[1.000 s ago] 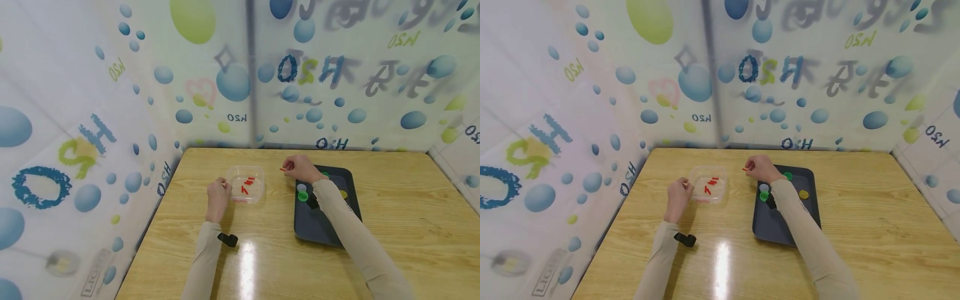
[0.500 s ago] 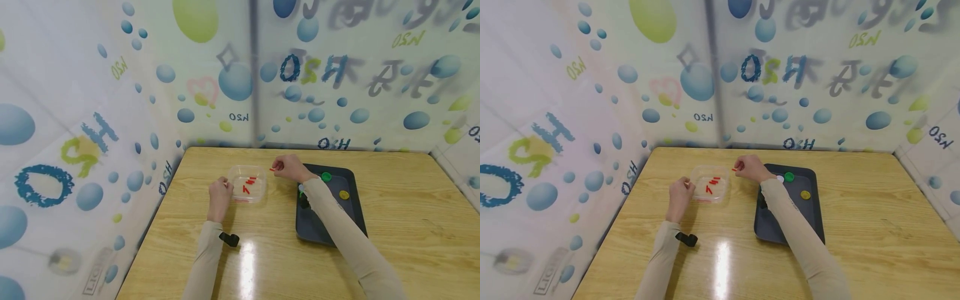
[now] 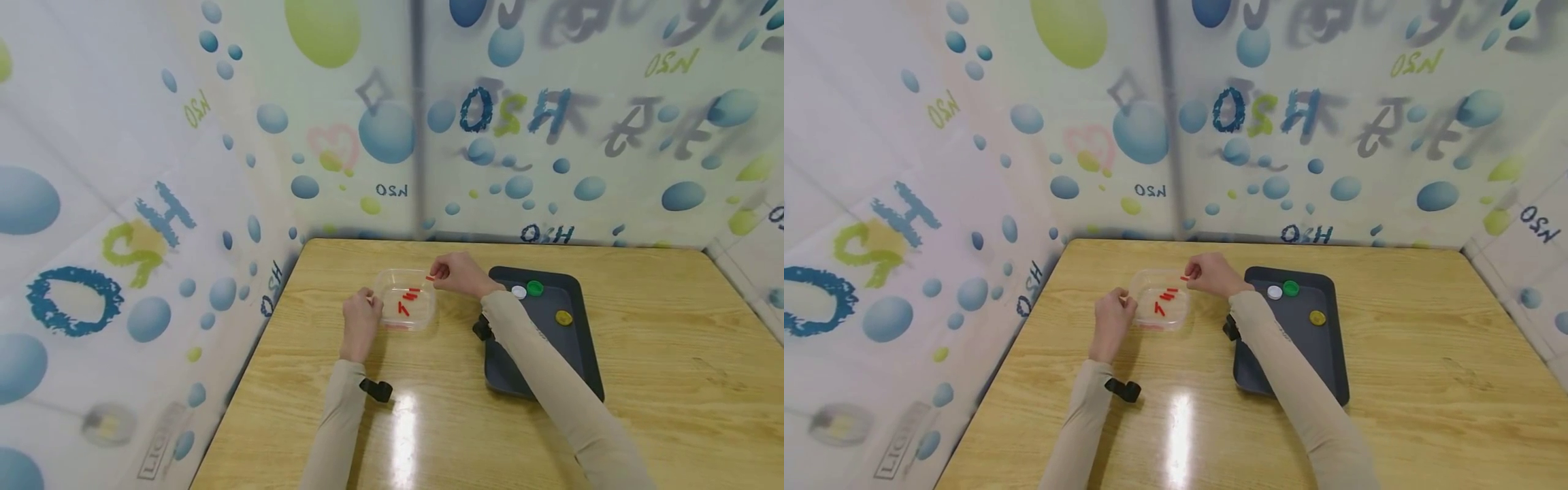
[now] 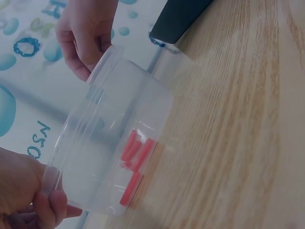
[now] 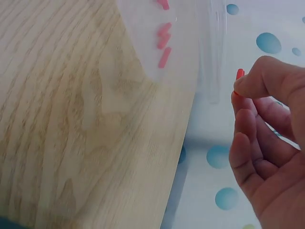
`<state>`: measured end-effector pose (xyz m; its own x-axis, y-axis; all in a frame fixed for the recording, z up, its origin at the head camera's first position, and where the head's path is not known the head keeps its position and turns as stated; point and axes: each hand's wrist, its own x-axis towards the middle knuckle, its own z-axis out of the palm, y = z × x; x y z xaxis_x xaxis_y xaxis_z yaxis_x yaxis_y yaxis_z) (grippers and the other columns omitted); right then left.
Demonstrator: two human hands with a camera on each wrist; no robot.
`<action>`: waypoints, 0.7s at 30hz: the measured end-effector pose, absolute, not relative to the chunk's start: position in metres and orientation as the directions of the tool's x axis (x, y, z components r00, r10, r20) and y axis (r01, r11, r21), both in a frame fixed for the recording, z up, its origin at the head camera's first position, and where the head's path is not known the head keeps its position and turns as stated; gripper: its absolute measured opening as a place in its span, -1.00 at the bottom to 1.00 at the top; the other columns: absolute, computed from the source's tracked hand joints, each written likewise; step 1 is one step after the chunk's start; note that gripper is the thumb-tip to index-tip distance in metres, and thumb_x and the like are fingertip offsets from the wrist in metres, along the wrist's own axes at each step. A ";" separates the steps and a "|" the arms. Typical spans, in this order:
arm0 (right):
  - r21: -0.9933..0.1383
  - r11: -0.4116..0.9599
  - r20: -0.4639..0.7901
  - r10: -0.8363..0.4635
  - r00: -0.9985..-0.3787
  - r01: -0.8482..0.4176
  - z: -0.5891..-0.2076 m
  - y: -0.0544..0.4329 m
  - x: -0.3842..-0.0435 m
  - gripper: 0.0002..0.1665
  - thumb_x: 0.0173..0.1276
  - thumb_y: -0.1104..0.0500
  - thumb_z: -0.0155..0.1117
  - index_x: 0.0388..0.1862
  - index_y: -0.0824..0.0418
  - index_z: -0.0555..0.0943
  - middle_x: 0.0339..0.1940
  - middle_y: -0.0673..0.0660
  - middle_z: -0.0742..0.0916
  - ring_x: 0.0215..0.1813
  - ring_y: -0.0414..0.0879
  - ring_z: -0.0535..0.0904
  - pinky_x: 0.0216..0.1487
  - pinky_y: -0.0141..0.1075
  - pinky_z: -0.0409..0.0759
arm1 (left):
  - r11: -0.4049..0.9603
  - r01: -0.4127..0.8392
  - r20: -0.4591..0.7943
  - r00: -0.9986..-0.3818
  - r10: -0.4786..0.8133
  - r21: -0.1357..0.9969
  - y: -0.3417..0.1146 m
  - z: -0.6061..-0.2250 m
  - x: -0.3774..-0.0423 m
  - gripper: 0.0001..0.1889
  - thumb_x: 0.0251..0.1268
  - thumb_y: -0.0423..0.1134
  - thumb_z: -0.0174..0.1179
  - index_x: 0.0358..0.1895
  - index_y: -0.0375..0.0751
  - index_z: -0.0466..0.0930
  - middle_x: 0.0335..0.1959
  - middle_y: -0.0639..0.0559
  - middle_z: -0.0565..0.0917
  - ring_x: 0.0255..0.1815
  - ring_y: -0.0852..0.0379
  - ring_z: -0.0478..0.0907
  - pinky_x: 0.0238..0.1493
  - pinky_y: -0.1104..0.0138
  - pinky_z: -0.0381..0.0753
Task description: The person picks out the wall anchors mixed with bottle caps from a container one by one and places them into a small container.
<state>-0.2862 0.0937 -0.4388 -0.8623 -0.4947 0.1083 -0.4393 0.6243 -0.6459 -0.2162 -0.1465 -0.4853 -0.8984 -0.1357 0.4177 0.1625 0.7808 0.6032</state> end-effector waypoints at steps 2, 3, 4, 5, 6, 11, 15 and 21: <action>-0.653 0.613 0.112 -0.502 -0.857 -0.444 -0.438 0.090 -0.285 -0.88 0.24 0.30 0.38 -0.24 0.26 0.71 -0.33 0.12 0.77 -0.28 -0.12 0.64 -0.13 -0.24 0.66 | 0.785 0.164 0.424 -0.896 -0.134 0.597 -0.147 -0.486 -0.217 -0.86 0.17 -0.49 0.19 -0.30 -0.54 0.68 -0.54 -0.27 0.72 -0.54 -0.07 0.69 -0.43 0.12 0.69; -0.654 0.608 0.117 -0.506 -0.855 -0.449 -0.438 0.088 -0.285 -0.89 0.23 0.31 0.38 -0.25 0.27 0.71 -0.34 0.12 0.77 -0.29 -0.12 0.64 -0.13 -0.24 0.66 | 0.786 0.163 0.422 -0.896 -0.135 0.597 -0.147 -0.486 -0.217 -0.86 0.17 -0.49 0.19 -0.30 -0.54 0.68 -0.54 -0.28 0.72 -0.53 -0.08 0.69 -0.43 0.11 0.69; -0.656 0.603 0.121 -0.510 -0.852 -0.454 -0.438 0.086 -0.285 -0.90 0.23 0.31 0.39 -0.25 0.27 0.71 -0.35 0.12 0.76 -0.29 -0.12 0.64 -0.14 -0.24 0.66 | 0.786 0.161 0.421 -0.897 -0.135 0.597 -0.147 -0.487 -0.218 -0.86 0.17 -0.49 0.19 -0.30 -0.55 0.68 -0.53 -0.28 0.73 -0.52 -0.09 0.70 -0.42 0.10 0.69; -0.658 0.599 0.122 -0.512 -0.850 -0.456 -0.438 0.084 -0.285 -0.90 0.22 0.31 0.40 -0.26 0.27 0.71 -0.35 0.12 0.76 -0.30 -0.12 0.64 -0.14 -0.24 0.66 | 0.786 0.162 0.422 -0.897 -0.136 0.597 -0.147 -0.487 -0.218 -0.86 0.17 -0.49 0.19 -0.30 -0.55 0.68 -0.53 -0.28 0.73 -0.52 -0.09 0.70 -0.42 0.10 0.69; -0.656 0.596 0.126 -0.518 -0.846 -0.463 -0.438 0.082 -0.285 -0.90 0.23 0.31 0.40 -0.26 0.27 0.70 -0.35 0.12 0.76 -0.30 -0.12 0.64 -0.15 -0.25 0.66 | 0.785 0.162 0.422 -0.896 -0.136 0.598 -0.147 -0.487 -0.218 -0.86 0.17 -0.49 0.19 -0.30 -0.55 0.68 -0.53 -0.29 0.73 -0.51 -0.10 0.71 -0.42 0.09 0.70; -0.665 0.573 0.127 -0.545 -0.829 -0.479 -0.440 0.072 -0.286 -0.88 0.22 0.31 0.38 -0.26 0.31 0.70 -0.35 0.13 0.77 -0.30 -0.12 0.65 -0.15 -0.26 0.66 | 0.786 0.156 0.420 -0.896 -0.142 0.598 -0.147 -0.487 -0.218 -0.86 0.17 -0.47 0.19 -0.30 -0.53 0.68 -0.52 -0.28 0.74 -0.49 -0.10 0.71 -0.41 0.09 0.70; -0.666 0.582 0.107 -0.545 -0.832 -0.467 -0.443 0.064 -0.285 -0.87 0.21 0.31 0.41 -0.26 0.32 0.71 -0.36 0.12 0.77 -0.30 -0.13 0.64 -0.15 -0.28 0.66 | 0.781 0.139 0.395 -0.907 -0.147 0.609 -0.147 -0.487 -0.218 -0.85 0.19 -0.46 0.19 -0.29 -0.53 0.68 -0.50 -0.28 0.74 -0.48 -0.11 0.72 -0.39 0.10 0.70; -0.664 0.584 0.103 -0.548 -0.830 -0.467 -0.447 0.056 -0.284 -0.90 0.23 0.31 0.44 -0.28 0.29 0.71 -0.35 0.13 0.77 -0.30 -0.14 0.65 -0.16 -0.30 0.67 | 0.779 0.137 0.389 -0.910 -0.146 0.612 -0.147 -0.485 -0.217 -0.85 0.19 -0.46 0.18 -0.29 -0.53 0.67 -0.49 -0.30 0.74 -0.49 -0.10 0.71 -0.41 0.10 0.69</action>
<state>-0.2836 0.0559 -0.4472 -0.8302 -0.5479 0.1026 -0.4673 0.5837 -0.6640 -0.2170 -0.1471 -0.4852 -0.9095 -0.1460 0.3892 0.1369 0.7788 0.6121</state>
